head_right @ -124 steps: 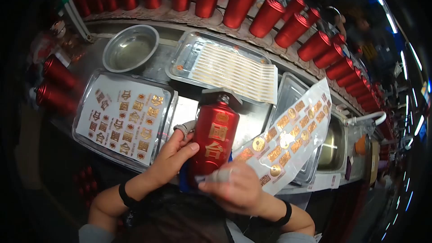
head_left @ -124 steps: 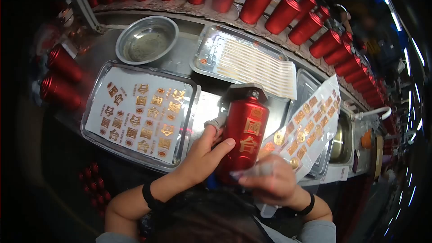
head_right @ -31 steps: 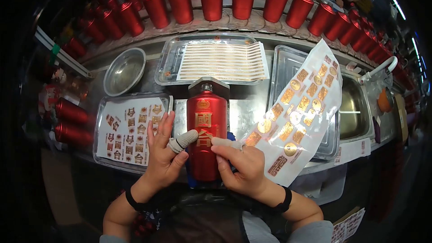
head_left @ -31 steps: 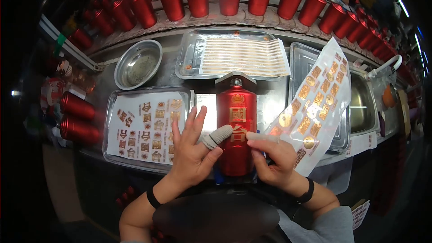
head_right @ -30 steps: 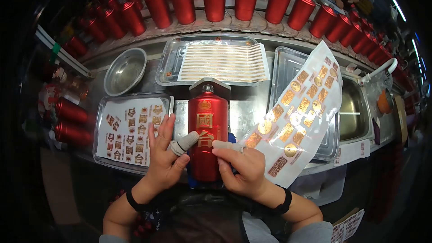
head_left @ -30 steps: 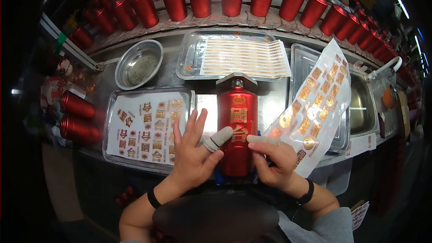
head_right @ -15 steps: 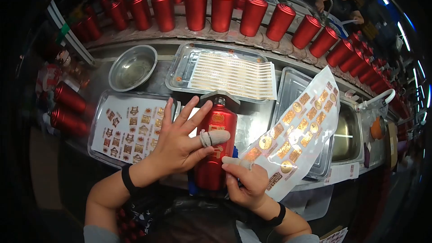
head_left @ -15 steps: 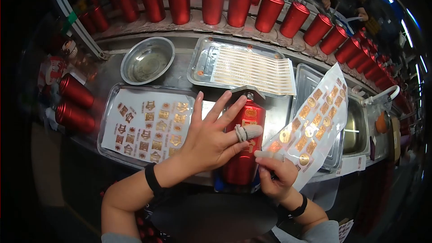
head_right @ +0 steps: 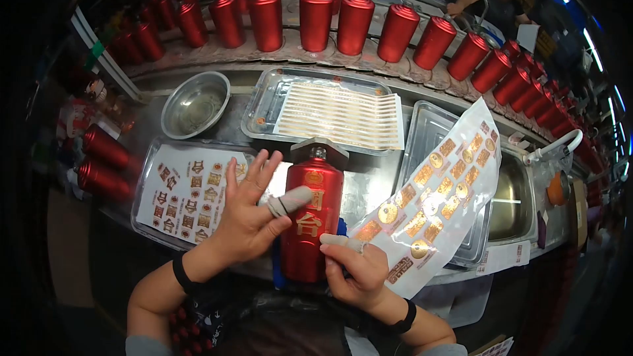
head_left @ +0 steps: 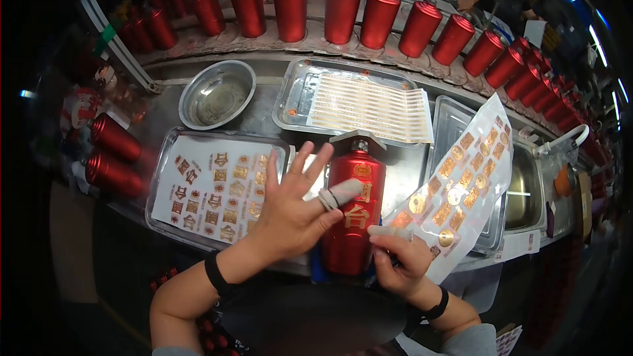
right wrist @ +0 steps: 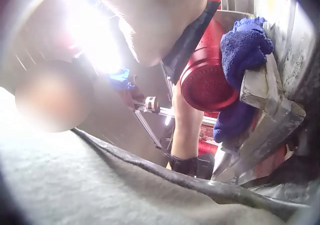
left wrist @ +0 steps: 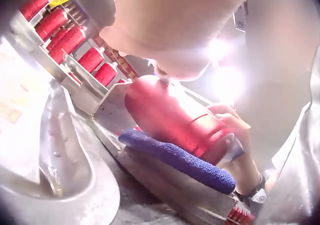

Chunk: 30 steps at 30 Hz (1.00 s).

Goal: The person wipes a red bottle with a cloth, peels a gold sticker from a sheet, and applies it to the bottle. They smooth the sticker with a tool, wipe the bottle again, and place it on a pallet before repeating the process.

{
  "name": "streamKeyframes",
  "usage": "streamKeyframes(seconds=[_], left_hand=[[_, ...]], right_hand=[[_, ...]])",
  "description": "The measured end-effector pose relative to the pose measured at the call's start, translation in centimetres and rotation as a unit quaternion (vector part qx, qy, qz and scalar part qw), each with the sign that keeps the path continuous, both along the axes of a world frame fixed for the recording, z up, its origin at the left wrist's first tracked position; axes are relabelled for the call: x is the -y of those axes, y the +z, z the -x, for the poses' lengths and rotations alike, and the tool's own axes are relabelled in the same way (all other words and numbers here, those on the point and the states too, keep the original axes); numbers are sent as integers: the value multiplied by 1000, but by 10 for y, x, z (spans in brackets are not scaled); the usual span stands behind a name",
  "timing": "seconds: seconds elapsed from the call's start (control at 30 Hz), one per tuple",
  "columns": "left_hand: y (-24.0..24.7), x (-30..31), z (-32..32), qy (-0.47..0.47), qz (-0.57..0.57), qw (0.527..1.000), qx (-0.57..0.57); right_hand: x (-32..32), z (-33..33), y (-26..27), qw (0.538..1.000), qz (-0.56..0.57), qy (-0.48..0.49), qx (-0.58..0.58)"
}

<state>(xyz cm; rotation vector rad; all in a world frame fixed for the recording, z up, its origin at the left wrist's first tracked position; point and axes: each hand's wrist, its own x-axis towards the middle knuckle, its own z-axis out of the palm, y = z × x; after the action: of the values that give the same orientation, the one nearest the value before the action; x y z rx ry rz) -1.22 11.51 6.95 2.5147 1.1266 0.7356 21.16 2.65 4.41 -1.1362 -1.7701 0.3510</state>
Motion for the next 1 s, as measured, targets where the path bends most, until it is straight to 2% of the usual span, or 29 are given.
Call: streamKeyframes(seconds=[0.1,0.23,0.37,0.47,0.63,0.67,0.7,0.77,0.83,0.87,0.97,1.0], left_hand=[[3,-1,-16,-62,-22,998,-20],[8,-23,-26,-40,-73,996,-32],[-12,-52,-18,48,-62,997,-17],[-11,-40,-16,55,-44,997,42],[-10,-9,-8,-26,17,1000,2],[-11,-2,-7,-32,17,999,-4],[-12,6,-6,-39,17,999,-10],[-17,24,-4,-65,56,996,18],[-17,40,-3,-76,74,994,12],[-18,45,-2,-69,67,995,20],[-20,54,1,-70,68,994,43],[-25,58,2,-76,79,992,70]], right_hand=[[0,1,1,1000,0,-3,3],[-1,1,2,1000,-2,1,-6],[1,-1,2,1000,11,0,5],[0,-2,1,1000,21,4,-2],[-2,-5,12,988,118,20,-93],[-3,-5,7,968,159,7,-192],[-5,-12,14,946,234,-17,-222],[-24,-27,13,856,365,-92,-355],[-46,-43,6,778,372,-27,-506],[-52,-46,12,715,427,-45,-552],[-55,-31,29,834,344,-19,-430],[-58,-18,38,901,252,-46,-349]])
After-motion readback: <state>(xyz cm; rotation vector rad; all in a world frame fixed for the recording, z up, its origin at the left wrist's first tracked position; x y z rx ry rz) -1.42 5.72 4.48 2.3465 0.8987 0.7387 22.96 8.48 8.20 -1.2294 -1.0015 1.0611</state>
